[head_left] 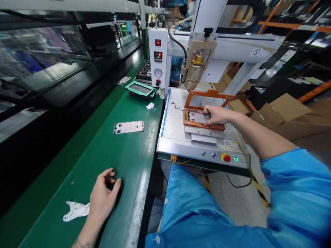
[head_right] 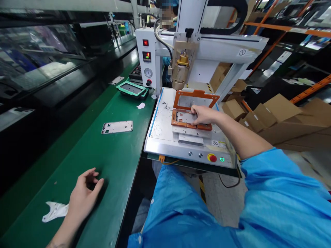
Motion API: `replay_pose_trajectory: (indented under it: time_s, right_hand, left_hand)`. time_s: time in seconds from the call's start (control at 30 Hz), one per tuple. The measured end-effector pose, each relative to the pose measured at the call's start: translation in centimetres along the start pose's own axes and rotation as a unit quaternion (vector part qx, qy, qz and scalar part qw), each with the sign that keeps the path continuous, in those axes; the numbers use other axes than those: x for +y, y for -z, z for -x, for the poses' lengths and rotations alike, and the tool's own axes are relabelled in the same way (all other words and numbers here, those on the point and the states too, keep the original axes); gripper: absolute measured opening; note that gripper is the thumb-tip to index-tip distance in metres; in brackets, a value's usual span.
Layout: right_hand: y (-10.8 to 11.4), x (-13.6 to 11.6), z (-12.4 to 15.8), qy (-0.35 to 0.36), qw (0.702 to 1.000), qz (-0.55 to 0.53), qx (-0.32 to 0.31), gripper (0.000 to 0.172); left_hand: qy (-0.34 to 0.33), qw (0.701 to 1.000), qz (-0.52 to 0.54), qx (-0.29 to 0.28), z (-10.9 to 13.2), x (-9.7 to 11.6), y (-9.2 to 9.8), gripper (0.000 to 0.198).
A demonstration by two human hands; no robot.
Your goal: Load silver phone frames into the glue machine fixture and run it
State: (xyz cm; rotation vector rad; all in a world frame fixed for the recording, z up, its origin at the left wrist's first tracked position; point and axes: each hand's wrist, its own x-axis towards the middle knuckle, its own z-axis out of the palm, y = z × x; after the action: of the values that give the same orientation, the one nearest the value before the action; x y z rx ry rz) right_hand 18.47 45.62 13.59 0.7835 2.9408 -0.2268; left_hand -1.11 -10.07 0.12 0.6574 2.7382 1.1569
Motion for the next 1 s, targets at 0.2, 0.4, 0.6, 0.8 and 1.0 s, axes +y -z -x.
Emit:
replay_pose_trajectory:
  time_s: [0.2,0.4,0.6,0.8,1.0]
  right_hand:
    - [2.9,-2.2,-0.9,0.091,0.972,0.015,0.215,0.043]
    - [2.9,-1.9,2.4,0.065,0.965,0.066,0.244,0.037]
    - [-4.1,2.3,15.2,-0.03,0.99,0.001,0.136,0.03]
    - [-8.7,5.4,21.2,-0.161,0.977,-0.137,0.004,0.038]
    - [-10.0,6.5,20.5,-0.136,0.98,-0.144,-0.007,0.04]
  left_hand:
    - [-0.013,1.0,0.027,0.004,0.1,-0.3,0.1,0.065]
    - [0.004,0.998,0.068,0.004,0.5,-1.2,0.3,0.067]
    - [0.025,0.998,0.052,-0.002,0.6,-1.5,0.4,0.072]
    - [0.025,0.999,0.028,-0.014,0.2,-2.2,0.4,0.072]
    - [-0.042,0.999,0.03,-0.001,1.0,-1.2,0.0,0.058]
